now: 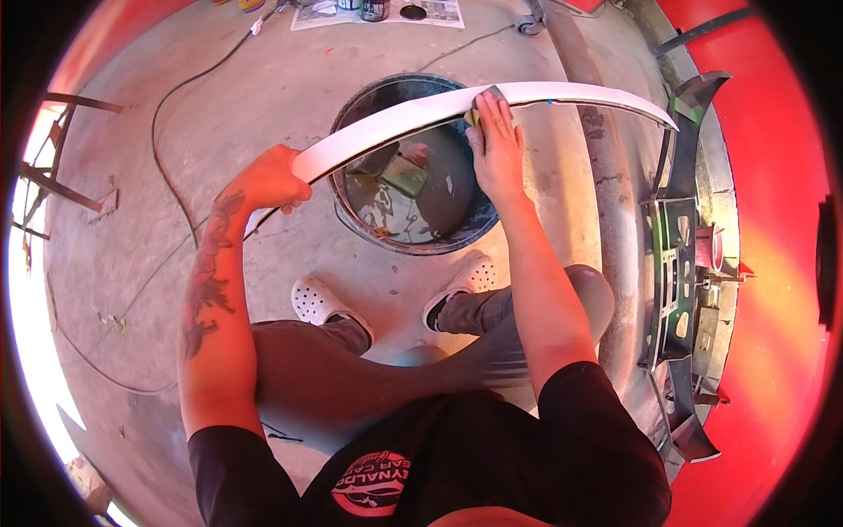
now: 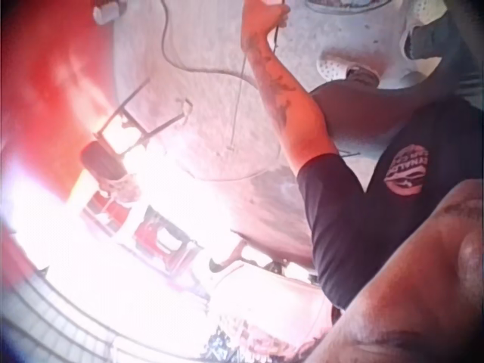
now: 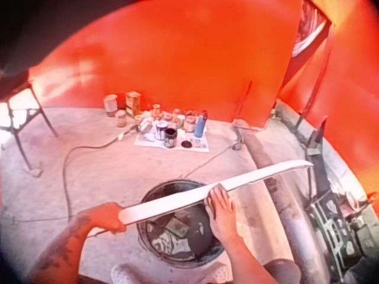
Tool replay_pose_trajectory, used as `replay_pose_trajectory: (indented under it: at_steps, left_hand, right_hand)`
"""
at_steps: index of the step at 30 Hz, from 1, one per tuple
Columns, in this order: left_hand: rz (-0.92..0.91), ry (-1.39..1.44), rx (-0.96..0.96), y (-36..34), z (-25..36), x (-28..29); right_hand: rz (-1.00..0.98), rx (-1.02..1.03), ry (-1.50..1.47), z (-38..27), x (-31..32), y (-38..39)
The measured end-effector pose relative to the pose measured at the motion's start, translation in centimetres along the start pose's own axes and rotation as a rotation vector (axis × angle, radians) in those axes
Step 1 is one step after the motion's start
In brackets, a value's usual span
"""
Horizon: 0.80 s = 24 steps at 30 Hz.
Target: Wet-sanding a white car spoiler using sandpaper and a bucket of water.
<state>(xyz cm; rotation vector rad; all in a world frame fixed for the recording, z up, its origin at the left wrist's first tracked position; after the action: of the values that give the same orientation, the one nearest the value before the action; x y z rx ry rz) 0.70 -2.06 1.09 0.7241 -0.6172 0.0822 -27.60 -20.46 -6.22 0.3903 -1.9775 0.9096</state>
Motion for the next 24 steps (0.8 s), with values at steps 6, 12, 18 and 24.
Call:
replay_pose_trajectory:
  at_steps: [6, 12, 18, 24]
  left_hand:
    - [0.003, -0.047, 0.027, -0.1, -0.8, -0.2]
    - [0.082, -0.003, -0.033, 0.4, -0.4, -0.5]
    - [0.075, -0.071, -0.011, 0.0, -0.2, -1.1]
    - [0.083, 0.006, 0.013, 1.2, -1.3, -0.8]
  right_hand:
    - [-0.181, 0.274, 0.059, -5.6, 0.8, 0.3]
    - [-0.132, 0.082, 0.293, 6.5, 4.5, -2.4]
    - [-0.13, 0.178, 0.24, -1.8, 2.0, -2.3]
    - [-0.123, 0.259, 0.147, -3.3, 2.1, -3.0]
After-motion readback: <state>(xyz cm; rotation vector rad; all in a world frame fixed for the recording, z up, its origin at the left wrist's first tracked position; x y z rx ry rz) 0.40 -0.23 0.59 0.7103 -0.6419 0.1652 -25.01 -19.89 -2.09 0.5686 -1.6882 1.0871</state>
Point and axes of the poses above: each hand's wrist, its own y-axis away from the middle knuckle, its own x-axis out of the back of the hand, z = x × y, the point moved 1 cm from there along -y, towards the middle knuckle, and after that the axes turned 5 degrees about x, right-handed, at the moved point
